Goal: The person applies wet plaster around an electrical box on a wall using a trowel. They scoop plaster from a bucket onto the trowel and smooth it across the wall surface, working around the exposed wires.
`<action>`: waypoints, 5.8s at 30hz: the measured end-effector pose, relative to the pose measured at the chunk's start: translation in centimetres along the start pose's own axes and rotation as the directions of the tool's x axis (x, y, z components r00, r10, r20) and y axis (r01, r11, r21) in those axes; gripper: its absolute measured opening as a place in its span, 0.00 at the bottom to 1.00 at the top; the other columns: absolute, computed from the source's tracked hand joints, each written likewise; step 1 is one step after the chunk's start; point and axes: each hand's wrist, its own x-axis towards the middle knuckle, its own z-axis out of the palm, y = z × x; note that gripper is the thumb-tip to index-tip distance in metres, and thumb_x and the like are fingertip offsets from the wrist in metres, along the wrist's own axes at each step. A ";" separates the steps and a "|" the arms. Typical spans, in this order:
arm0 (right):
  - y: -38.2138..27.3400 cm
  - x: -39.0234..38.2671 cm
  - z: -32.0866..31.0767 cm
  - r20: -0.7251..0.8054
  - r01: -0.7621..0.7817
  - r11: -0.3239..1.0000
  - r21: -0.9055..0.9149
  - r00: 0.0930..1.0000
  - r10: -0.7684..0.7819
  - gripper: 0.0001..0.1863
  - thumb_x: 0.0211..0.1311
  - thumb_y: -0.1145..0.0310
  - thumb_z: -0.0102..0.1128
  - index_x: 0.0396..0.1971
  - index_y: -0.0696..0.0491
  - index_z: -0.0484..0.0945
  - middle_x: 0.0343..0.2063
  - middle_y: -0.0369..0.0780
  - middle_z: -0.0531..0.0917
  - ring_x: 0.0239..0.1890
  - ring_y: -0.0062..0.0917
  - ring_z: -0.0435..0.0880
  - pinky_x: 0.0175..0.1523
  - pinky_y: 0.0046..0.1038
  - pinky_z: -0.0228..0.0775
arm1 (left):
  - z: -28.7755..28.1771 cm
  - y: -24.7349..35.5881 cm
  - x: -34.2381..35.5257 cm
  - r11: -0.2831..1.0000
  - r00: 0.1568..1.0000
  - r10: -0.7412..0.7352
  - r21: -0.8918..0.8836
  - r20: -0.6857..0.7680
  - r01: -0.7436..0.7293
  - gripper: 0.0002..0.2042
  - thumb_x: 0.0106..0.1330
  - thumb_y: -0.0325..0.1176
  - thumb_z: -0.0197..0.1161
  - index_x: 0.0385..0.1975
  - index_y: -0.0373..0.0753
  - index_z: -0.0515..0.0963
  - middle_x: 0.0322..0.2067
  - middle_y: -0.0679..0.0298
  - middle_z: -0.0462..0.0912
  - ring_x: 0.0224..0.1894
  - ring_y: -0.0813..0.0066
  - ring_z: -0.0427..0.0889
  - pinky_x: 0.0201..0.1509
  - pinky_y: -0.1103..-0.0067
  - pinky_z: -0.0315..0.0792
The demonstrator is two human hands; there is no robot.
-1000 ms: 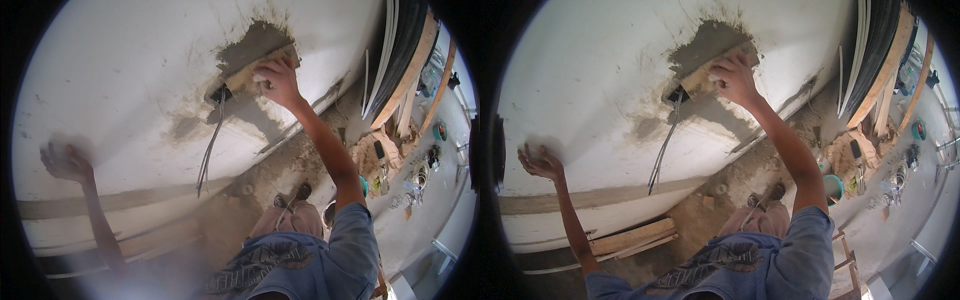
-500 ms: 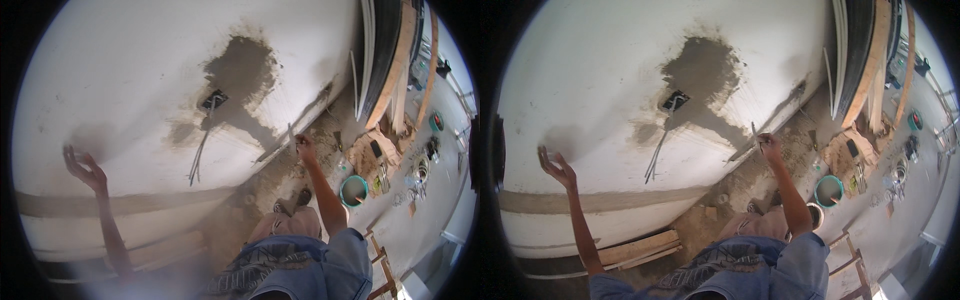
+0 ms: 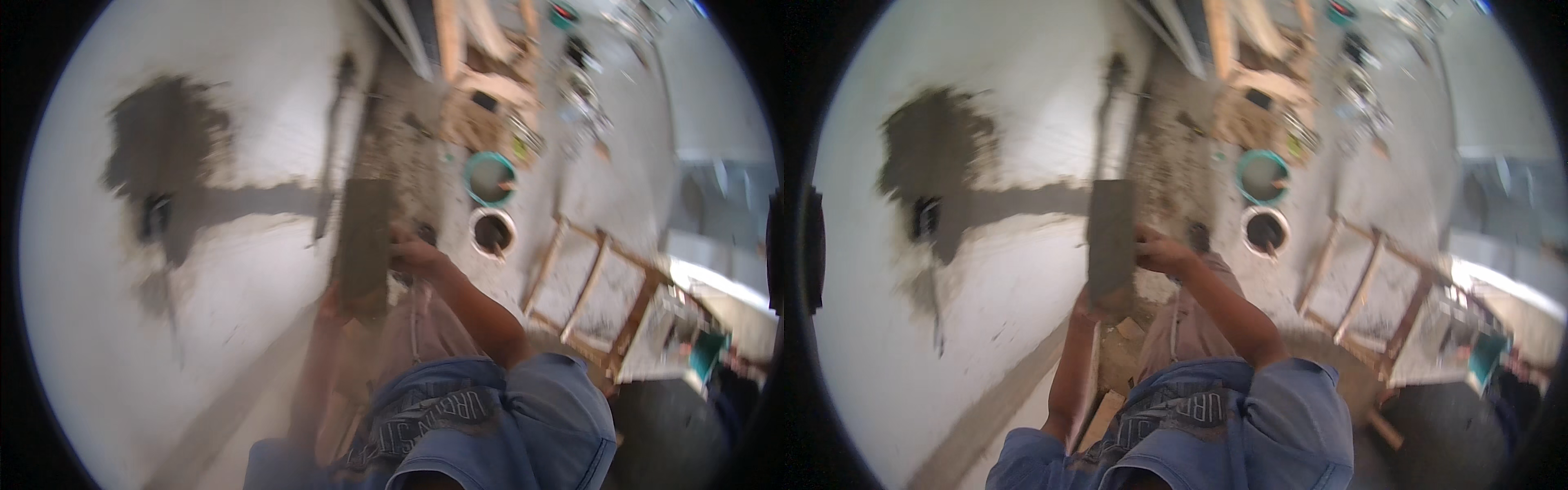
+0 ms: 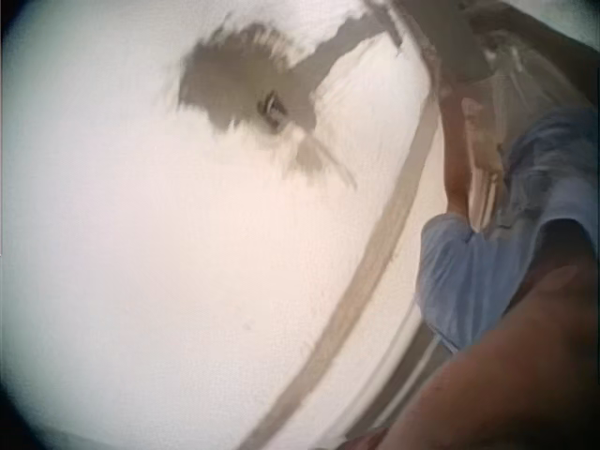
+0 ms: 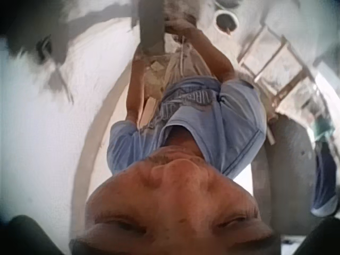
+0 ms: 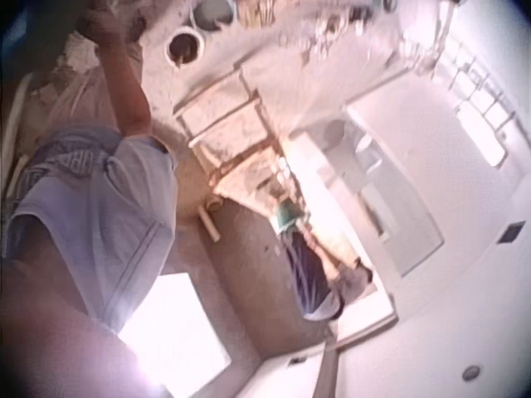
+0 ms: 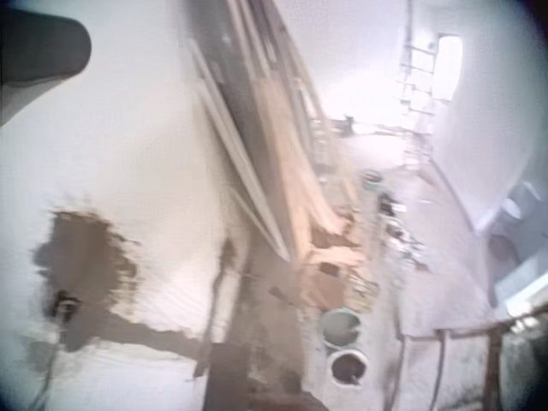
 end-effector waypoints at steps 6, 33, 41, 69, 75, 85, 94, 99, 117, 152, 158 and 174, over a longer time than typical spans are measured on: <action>2.8 -7.1 -7.7 -0.271 0.138 0.949 -0.283 0.938 -0.217 0.22 0.66 0.73 0.55 0.60 0.57 0.69 0.54 0.39 0.78 0.55 0.24 0.76 0.60 0.29 0.67 | -3.5 -8.3 5.5 0.940 0.974 -0.225 -0.258 0.018 0.222 0.24 0.73 0.43 0.49 0.61 0.31 0.66 0.54 0.50 0.76 0.52 0.55 0.78 0.54 0.61 0.77; 10.3 -30.7 -68.0 -0.825 -0.985 0.075 -0.155 0.088 -0.558 0.21 0.57 0.65 0.55 0.51 0.49 0.65 0.34 0.51 0.80 0.36 0.51 0.84 0.40 0.48 0.78 | -23.0 -37.7 24.5 0.788 0.778 -0.537 -0.523 -0.327 0.324 0.21 0.67 0.41 0.57 0.55 0.35 0.73 0.53 0.53 0.79 0.56 0.55 0.78 0.61 0.60 0.72; 15.0 -32.2 -68.1 -0.788 -0.964 -0.146 -0.223 0.266 -0.555 0.15 0.64 0.63 0.53 0.49 0.44 0.65 0.31 0.50 0.81 0.31 0.48 0.85 0.33 0.48 0.77 | -24.3 -38.8 28.4 0.702 0.825 -0.530 -0.647 -0.196 0.297 0.19 0.70 0.39 0.52 0.56 0.36 0.72 0.55 0.53 0.78 0.57 0.55 0.76 0.64 0.61 0.69; 11.9 -35.2 -69.5 -0.827 -0.792 0.286 -0.539 0.433 -0.359 0.22 0.60 0.56 0.63 0.48 0.52 0.68 0.26 0.45 0.81 0.29 0.40 0.84 0.33 0.41 0.75 | -22.5 -42.0 33.7 0.867 0.835 -0.451 -0.379 -0.317 0.324 0.21 0.61 0.35 0.67 0.51 0.32 0.75 0.51 0.54 0.81 0.52 0.57 0.81 0.57 0.59 0.77; 9.4 -37.5 -63.1 -0.891 -0.656 0.710 -0.257 0.445 0.088 0.27 0.63 0.51 0.64 0.56 0.50 0.71 0.21 0.35 0.78 0.17 0.16 0.72 0.20 0.23 0.65 | -25.1 -42.6 37.0 0.878 0.849 -0.468 -0.241 -0.245 0.415 0.27 0.60 0.40 0.70 0.58 0.40 0.72 0.53 0.62 0.79 0.55 0.66 0.78 0.59 0.66 0.75; 8.5 -38.6 -45.0 -0.848 -0.605 0.595 -0.529 0.366 -0.383 0.24 0.55 0.64 0.69 0.51 0.55 0.76 0.38 0.45 0.85 0.39 0.30 0.85 0.47 0.30 0.75 | -18.0 -42.9 43.8 0.912 0.924 -0.381 -0.157 0.021 0.380 0.27 0.62 0.31 0.67 0.61 0.38 0.68 0.54 0.61 0.77 0.56 0.65 0.77 0.63 0.67 0.70; 14.5 -35.7 -44.7 -0.618 -0.592 0.353 -0.725 0.332 -0.712 0.26 0.51 0.78 0.65 0.53 0.58 0.72 0.38 0.46 0.80 0.40 0.37 0.81 0.45 0.34 0.74 | -13.3 -44.3 42.3 0.876 0.917 -0.326 -0.291 0.229 0.384 0.27 0.59 0.41 0.70 0.57 0.36 0.74 0.54 0.56 0.79 0.56 0.62 0.79 0.60 0.64 0.75; 13.9 -35.7 -46.4 -0.528 -0.761 0.085 -0.643 0.360 -0.769 0.28 0.47 0.82 0.62 0.53 0.58 0.72 0.42 0.49 0.79 0.44 0.43 0.78 0.50 0.40 0.69 | -9.9 -40.8 41.2 0.894 0.906 -0.368 -0.187 0.210 0.407 0.34 0.56 0.44 0.74 0.60 0.36 0.68 0.53 0.59 0.78 0.52 0.69 0.81 0.56 0.71 0.79; 10.3 -36.1 -39.8 -0.836 -0.645 0.579 -0.498 0.179 -0.519 0.21 0.65 0.61 0.59 0.53 0.55 0.70 0.40 0.53 0.82 0.46 0.46 0.82 0.49 0.39 0.71 | -10.6 -38.2 38.0 0.931 0.921 -0.306 -0.124 0.239 0.342 0.35 0.61 0.48 0.69 0.62 0.34 0.65 0.55 0.53 0.76 0.54 0.64 0.80 0.56 0.66 0.79; 5.0 -17.7 1.2 -0.167 -0.013 0.992 0.123 0.985 0.033 0.32 0.60 0.59 0.63 0.61 0.58 0.66 0.56 0.46 0.75 0.56 0.39 0.77 0.60 0.41 0.74 | 11.8 -1.8 -2.1 0.699 0.921 0.389 0.660 -0.026 -0.277 0.28 0.63 0.36 0.68 0.62 0.35 0.67 0.48 0.63 0.81 0.49 0.77 0.79 0.53 0.80 0.75; 7.7 -15.6 1.8 -0.086 0.143 0.986 0.091 0.987 -0.135 0.27 0.62 0.62 0.57 0.58 0.60 0.68 0.56 0.47 0.76 0.56 0.40 0.78 0.61 0.43 0.72 | 0.8 9.6 -6.7 0.145 0.198 0.977 0.919 -0.075 -0.366 0.22 0.71 0.30 0.57 0.63 0.36 0.63 0.42 0.59 0.81 0.42 0.72 0.81 0.46 0.76 0.75; 16.7 -11.8 8.3 -0.297 0.431 0.885 -0.179 0.834 -0.466 0.33 0.60 0.61 0.60 0.62 0.60 0.64 0.57 0.49 0.74 0.57 0.42 0.76 0.63 0.45 0.70 | 12.8 31.7 2.4 -0.647 0.380 0.714 0.762 0.589 0.035 0.16 0.71 0.42 0.52 0.35 0.35 0.79 0.27 0.51 0.82 0.32 0.51 0.83 0.35 0.62 0.76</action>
